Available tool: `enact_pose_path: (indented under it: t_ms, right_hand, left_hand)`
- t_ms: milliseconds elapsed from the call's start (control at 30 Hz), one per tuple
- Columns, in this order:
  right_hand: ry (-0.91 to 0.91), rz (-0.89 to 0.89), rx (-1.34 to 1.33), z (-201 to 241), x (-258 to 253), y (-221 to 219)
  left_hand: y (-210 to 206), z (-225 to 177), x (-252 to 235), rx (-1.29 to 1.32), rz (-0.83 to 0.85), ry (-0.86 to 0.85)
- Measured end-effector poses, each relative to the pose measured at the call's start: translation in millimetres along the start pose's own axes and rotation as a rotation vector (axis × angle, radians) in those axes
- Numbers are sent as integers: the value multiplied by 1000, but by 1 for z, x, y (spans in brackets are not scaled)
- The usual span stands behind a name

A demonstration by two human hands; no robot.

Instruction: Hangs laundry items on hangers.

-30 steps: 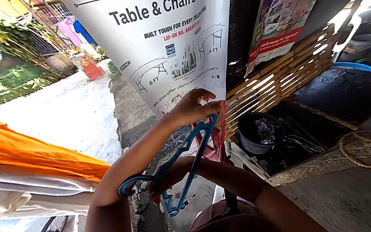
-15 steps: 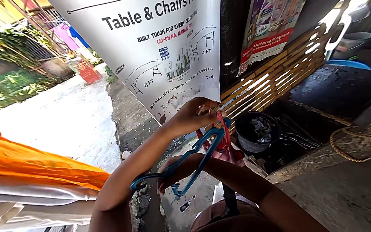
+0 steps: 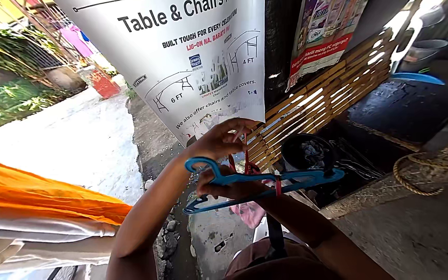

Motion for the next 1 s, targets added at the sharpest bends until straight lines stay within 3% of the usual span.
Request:
enact_pose_path:
  t_ms: [233, 400, 567, 667, 833, 900, 1000]
  right_hand:
    - [225, -372, 326, 48, 14, 67]
    - [319, -427, 375, 60, 18, 92]
    - [345, -435, 200, 78, 23, 87]
    - [380, -466, 310, 81, 23, 91]
    - [418, -452, 398, 60, 6, 87]
    - [418, -422, 407, 64, 3, 91]
    - [410, -410, 427, 74, 5, 99]
  left_hand:
    - [70, 15, 34, 264, -434, -231]
    - [71, 11, 55, 293, -334, -283]
    - [81, 24, 55, 327, -480, -230]
    - [78, 21, 60, 308, -436, -283]
    - [38, -11, 53, -429, -311, -408]
    - [44, -3, 53, -360, -325, -390]
    - [76, 11, 73, -104, -481, -355]
Point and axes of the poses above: each hand's wrist, its own x-axis away from the middle knuckle, its own y-axis out of the back of the hand, z = x × y, the point moved 6 cm from there along -x, towards the middle knuckle, and after that the axes turned 4 degrees about x, right-handed, at the moved point
